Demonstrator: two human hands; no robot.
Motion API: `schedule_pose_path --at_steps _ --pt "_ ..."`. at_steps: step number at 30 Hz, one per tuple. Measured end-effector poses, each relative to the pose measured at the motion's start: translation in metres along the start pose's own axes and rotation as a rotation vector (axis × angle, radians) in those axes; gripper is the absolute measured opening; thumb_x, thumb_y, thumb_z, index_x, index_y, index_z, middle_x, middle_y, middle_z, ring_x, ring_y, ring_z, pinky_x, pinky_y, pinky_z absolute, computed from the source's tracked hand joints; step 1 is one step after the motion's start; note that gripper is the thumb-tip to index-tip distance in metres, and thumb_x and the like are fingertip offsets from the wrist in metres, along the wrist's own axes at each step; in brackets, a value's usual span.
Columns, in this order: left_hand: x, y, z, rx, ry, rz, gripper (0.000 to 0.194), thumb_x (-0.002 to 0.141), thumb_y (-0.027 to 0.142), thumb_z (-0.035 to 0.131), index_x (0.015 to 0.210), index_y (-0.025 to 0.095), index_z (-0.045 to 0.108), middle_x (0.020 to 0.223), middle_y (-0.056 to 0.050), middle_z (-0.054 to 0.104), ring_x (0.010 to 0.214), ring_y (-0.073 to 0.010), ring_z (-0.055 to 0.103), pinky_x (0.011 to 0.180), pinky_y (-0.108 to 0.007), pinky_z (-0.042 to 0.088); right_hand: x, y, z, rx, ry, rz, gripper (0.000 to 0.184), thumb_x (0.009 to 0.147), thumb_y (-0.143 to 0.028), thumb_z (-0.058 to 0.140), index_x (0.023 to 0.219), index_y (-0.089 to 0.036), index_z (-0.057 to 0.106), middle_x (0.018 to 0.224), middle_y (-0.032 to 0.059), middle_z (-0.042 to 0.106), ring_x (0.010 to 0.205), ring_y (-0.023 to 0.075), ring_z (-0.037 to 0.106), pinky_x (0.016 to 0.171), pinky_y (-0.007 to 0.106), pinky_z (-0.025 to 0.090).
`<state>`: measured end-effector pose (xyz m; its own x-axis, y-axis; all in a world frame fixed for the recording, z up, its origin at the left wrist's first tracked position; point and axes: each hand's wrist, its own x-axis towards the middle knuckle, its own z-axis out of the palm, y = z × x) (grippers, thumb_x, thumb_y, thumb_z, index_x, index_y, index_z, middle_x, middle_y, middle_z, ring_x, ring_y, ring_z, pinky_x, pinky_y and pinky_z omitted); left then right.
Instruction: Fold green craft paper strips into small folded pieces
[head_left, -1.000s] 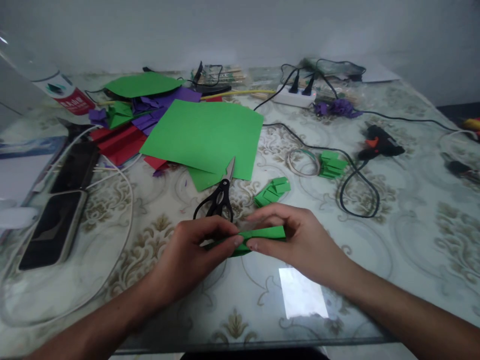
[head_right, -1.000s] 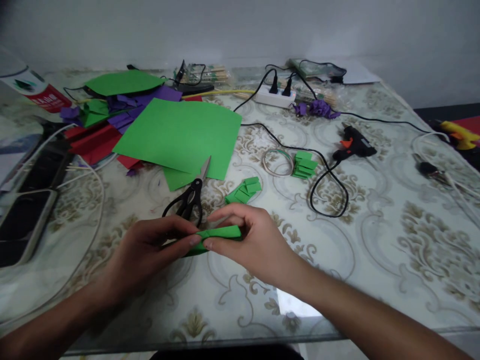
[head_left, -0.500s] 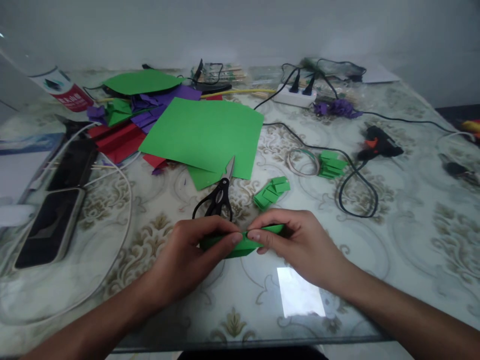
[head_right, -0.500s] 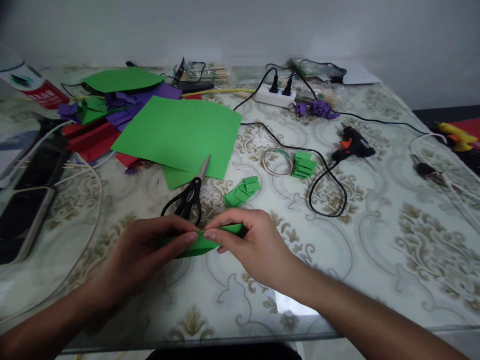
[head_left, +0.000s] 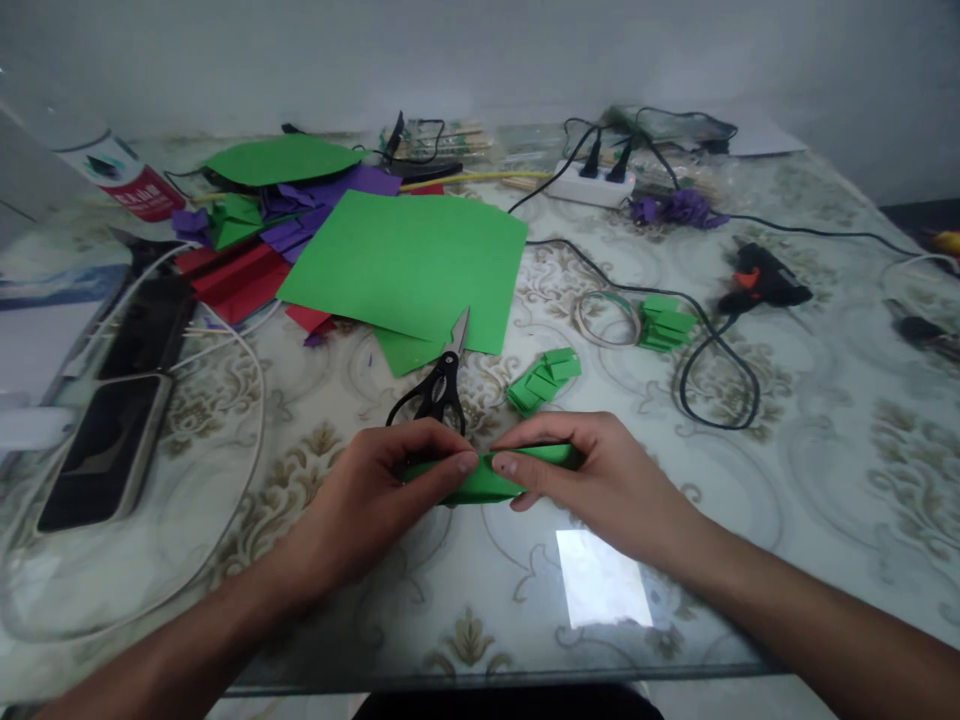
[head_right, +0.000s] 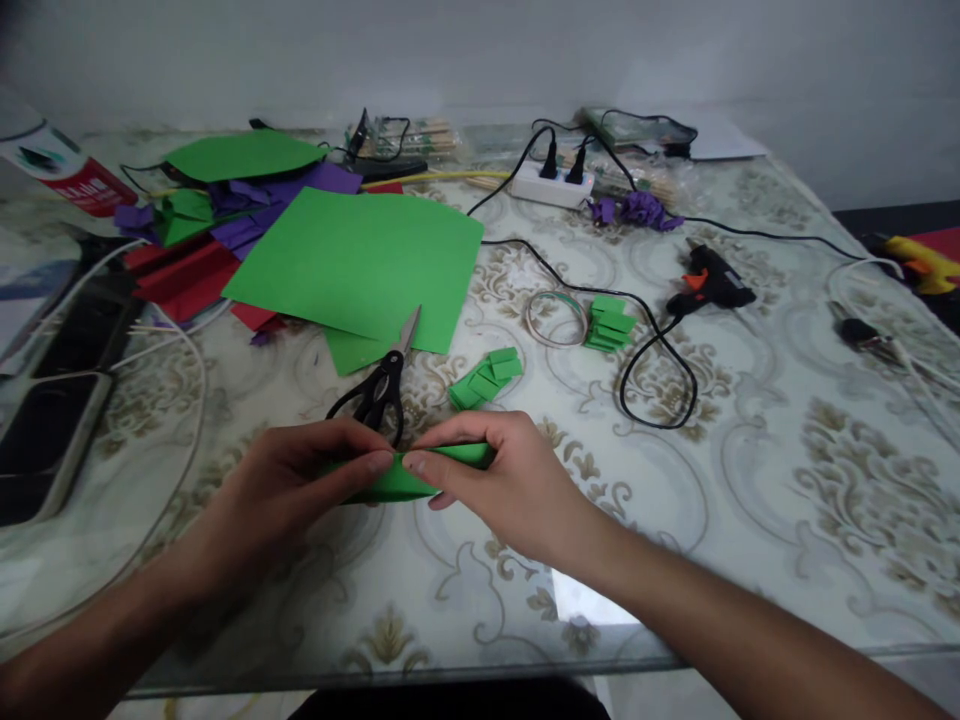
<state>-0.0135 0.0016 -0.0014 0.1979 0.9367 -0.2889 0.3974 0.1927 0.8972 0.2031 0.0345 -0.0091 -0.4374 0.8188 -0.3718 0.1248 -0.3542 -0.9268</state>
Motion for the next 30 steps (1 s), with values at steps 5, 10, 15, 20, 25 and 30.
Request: schedule_pose_path --at_steps 5,10,15,20,25,30 --pt "0.000 0.000 -0.003 0.010 -0.026 -0.005 0.022 0.094 0.040 0.067 0.087 0.022 0.078 0.080 0.002 0.076 0.076 -0.0146 0.064 0.068 -0.023 0.046 0.001 0.002 -0.003 0.061 -0.031 0.032 0.023 0.073 -0.036 0.091 0.083 -0.017 0.084 0.076 0.0011 0.073 0.066 0.0137 0.069 0.064 0.027 0.068" --pt "0.002 -0.002 -0.007 0.003 -0.053 -0.007 0.023 0.095 0.038 0.066 0.083 0.021 0.076 0.072 0.004 0.070 0.065 -0.0105 0.056 0.057 -0.020 0.038 0.002 0.000 -0.005 0.122 -0.038 0.063 0.019 0.072 -0.034 0.091 0.080 -0.018 0.084 0.076 0.0002 0.072 0.068 0.0131 0.068 0.060 0.025 0.067" --pt "0.003 -0.004 -0.009 -0.011 -0.067 0.015 0.025 0.096 0.039 0.066 0.083 0.020 0.075 0.070 0.004 0.065 0.062 -0.0094 0.051 0.055 -0.019 0.036 0.003 0.001 -0.006 0.127 -0.039 0.082 0.020 0.072 -0.036 0.091 0.081 -0.019 0.084 0.076 0.0003 0.072 0.068 0.0136 0.069 0.061 0.026 0.067" --pt "0.003 -0.004 -0.015 -0.029 -0.049 0.013 0.026 0.096 0.041 0.067 0.084 0.019 0.075 0.069 0.003 0.064 0.062 -0.0101 0.051 0.055 -0.019 0.038 0.003 -0.002 -0.008 0.113 -0.018 0.060 0.022 0.074 -0.037 0.090 0.082 -0.018 0.083 0.077 0.0008 0.074 0.067 0.0125 0.068 0.063 0.026 0.066" --pt "0.005 -0.001 -0.021 -0.026 0.001 0.057 0.021 0.093 0.034 0.069 0.081 0.019 0.075 0.068 0.003 0.064 0.061 -0.0090 0.052 0.054 -0.018 0.037 0.004 -0.003 -0.007 0.106 -0.029 0.054 0.023 0.074 -0.038 0.089 0.080 -0.017 0.082 0.075 0.0011 0.072 0.068 0.0131 0.066 0.063 0.026 0.062" --pt "0.006 0.000 -0.026 -0.043 0.016 0.061 0.018 0.090 0.032 0.072 0.078 0.019 0.075 0.066 0.004 0.063 0.059 -0.0081 0.051 0.052 -0.017 0.036 0.003 -0.005 -0.007 0.053 -0.060 0.099 0.019 0.072 -0.032 0.089 0.080 -0.016 0.081 0.069 0.0006 0.070 0.062 0.0093 0.057 0.054 0.020 0.040"
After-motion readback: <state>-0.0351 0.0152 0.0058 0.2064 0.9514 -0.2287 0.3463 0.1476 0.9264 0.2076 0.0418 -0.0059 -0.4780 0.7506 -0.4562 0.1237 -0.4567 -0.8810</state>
